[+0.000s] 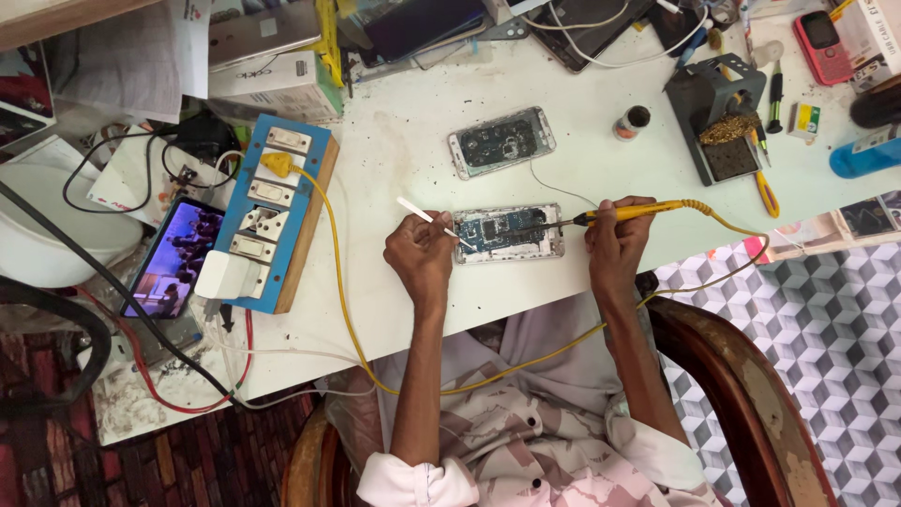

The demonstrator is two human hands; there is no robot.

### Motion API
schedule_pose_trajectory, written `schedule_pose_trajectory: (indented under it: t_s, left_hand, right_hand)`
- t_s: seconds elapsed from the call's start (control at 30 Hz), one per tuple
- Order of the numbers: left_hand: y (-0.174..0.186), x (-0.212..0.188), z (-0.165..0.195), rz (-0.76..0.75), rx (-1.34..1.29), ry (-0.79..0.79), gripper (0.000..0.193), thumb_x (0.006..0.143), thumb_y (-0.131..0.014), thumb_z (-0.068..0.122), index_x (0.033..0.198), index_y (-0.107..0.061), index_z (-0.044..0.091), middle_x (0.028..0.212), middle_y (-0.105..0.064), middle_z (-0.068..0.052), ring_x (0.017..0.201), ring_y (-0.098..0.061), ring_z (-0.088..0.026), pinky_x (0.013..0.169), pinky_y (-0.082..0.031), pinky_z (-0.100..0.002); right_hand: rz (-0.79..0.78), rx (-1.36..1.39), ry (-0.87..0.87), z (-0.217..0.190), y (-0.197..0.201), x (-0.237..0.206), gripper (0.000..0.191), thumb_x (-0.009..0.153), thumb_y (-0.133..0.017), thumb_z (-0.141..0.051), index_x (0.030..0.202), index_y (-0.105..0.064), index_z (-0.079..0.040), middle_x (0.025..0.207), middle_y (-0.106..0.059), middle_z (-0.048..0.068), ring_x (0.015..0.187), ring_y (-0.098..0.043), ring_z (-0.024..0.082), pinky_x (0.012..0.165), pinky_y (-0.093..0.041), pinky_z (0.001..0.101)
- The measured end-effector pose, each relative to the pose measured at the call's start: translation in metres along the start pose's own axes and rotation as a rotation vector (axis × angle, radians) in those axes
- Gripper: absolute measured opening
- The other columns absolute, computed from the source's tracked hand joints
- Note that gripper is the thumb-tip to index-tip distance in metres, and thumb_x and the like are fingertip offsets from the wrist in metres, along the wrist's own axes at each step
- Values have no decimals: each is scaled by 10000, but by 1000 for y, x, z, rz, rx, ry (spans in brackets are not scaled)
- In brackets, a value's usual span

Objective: The person uses a soldering iron and a white tool to work on a mobile phone circuit board placed on a cluttered workbench. They repeatedly apply the soldering iron to specific points on the board while manipulating the white tool, likely for flux application or component handling.

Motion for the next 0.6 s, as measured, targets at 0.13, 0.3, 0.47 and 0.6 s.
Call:
schedule_pose_trajectory:
  t_s: [0.13, 0.3, 0.47, 0.6]
  left_hand:
    - [0, 2, -2, 11, 25, 8, 75, 875, -719, -18, 906, -705, -86, 747, -746, -102, 602, -688, -98, 533, -557, -237]
    - [2, 0, -3, 31, 78, 66, 103, 889, -743, 9, 855, -707, -81, 691, -715, -96, 556, -665, -101, 502, -518, -244]
    - [0, 0, 1, 24, 70, 49, 100, 871, -762, 23, 849, -711, -61, 672, -709, -86, 537, -627, -87, 488, -496, -241]
    - [-1, 0, 3, 13, 62, 17, 104, 877, -761, 35, 853, -708, -52, 682, -714, -77, 546, -619, -77, 490, -487, -239]
  right_hand:
    - [6, -36, 3, -1, 1, -1, 151, 1128, -500, -114, 1097, -356, -79, 731, -473, 4, 554, -437, 63, 514, -380, 234]
    - [-1, 7, -2, -1, 0, -1, 154, 1128, -506, -114, 1103, -358, -81, 726, -467, 5, 554, -429, 63, 523, -394, 242]
    - [-1, 60, -29, 1, 1, 1, 168, 1113, -524, -111, 1088, -359, -87, 696, -452, 10, 528, -416, 72, 507, -390, 246]
    - [9, 125, -34, 1, 3, 3, 172, 1122, -530, -124, 1086, -367, -84, 728, -445, 10, 556, -425, 83, 527, -411, 257]
Point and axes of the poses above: each hand's wrist, its own x-axis towards the middle knuckle, its own y-axis out of the back of the hand, z = x × y, the point moved 8 cm from there along x, towards the middle knuckle
